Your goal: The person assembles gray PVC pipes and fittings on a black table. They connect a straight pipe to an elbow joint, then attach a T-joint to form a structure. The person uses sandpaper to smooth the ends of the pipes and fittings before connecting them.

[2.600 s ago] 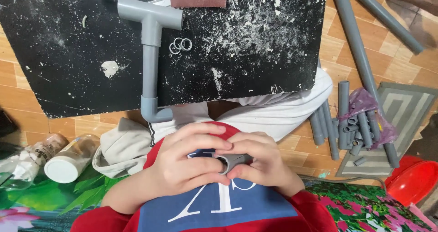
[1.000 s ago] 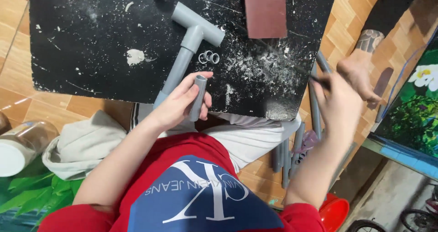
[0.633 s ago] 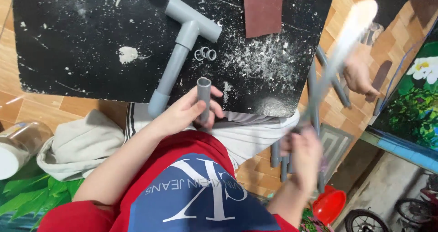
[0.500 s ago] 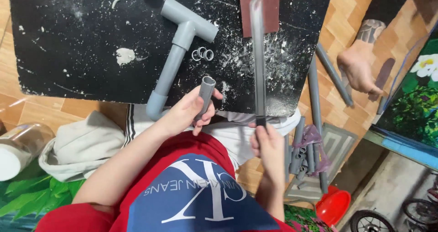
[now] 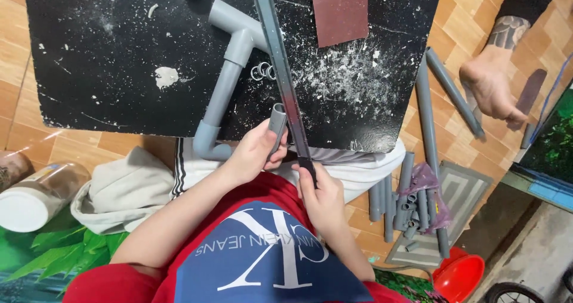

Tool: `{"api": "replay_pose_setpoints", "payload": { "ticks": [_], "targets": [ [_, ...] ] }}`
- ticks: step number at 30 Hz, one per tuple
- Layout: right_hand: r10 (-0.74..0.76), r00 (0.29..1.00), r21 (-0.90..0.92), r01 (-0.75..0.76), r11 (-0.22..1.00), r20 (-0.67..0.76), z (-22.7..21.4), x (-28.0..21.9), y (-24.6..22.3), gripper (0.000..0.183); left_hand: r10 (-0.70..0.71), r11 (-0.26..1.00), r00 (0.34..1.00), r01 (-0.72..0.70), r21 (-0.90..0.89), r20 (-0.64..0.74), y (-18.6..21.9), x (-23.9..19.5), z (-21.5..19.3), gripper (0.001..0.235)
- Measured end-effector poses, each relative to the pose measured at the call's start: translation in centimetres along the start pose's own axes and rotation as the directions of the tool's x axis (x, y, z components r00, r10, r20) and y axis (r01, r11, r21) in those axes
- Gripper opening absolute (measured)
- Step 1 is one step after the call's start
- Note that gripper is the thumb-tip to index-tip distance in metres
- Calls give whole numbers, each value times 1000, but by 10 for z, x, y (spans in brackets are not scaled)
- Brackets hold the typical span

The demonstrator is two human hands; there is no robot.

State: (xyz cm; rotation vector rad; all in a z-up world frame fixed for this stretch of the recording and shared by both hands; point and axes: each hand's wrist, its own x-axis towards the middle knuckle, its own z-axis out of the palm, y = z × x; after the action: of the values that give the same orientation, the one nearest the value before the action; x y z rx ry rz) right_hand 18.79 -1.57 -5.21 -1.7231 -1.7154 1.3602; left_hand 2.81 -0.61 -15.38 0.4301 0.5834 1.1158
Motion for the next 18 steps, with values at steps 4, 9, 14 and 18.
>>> {"api": "replay_pose_setpoints", "payload": {
  "ticks": [4, 9, 14, 18],
  "targets": [
    [39, 999, -101, -40, 994, -17, 2, -2, -9, 24, 95, 909, 994, -67, 410, -49, 22, 0, 10, 44],
    [105, 994, -130, -108, 986, -26, 3, -1, -13, 29, 181, 660, 979, -51, 750, -93, 30, 0, 14, 57],
    [88, 989, -110, -102, 989, -122, 4, 9, -3, 30, 144, 500, 988, -16, 866, -65, 8, -10, 27, 52],
    [87, 992, -100, -97, 990, -94, 8, 9, -2, 31, 151, 529, 979, 34, 848, -134, 2, -8, 18, 50]
  ]
}}
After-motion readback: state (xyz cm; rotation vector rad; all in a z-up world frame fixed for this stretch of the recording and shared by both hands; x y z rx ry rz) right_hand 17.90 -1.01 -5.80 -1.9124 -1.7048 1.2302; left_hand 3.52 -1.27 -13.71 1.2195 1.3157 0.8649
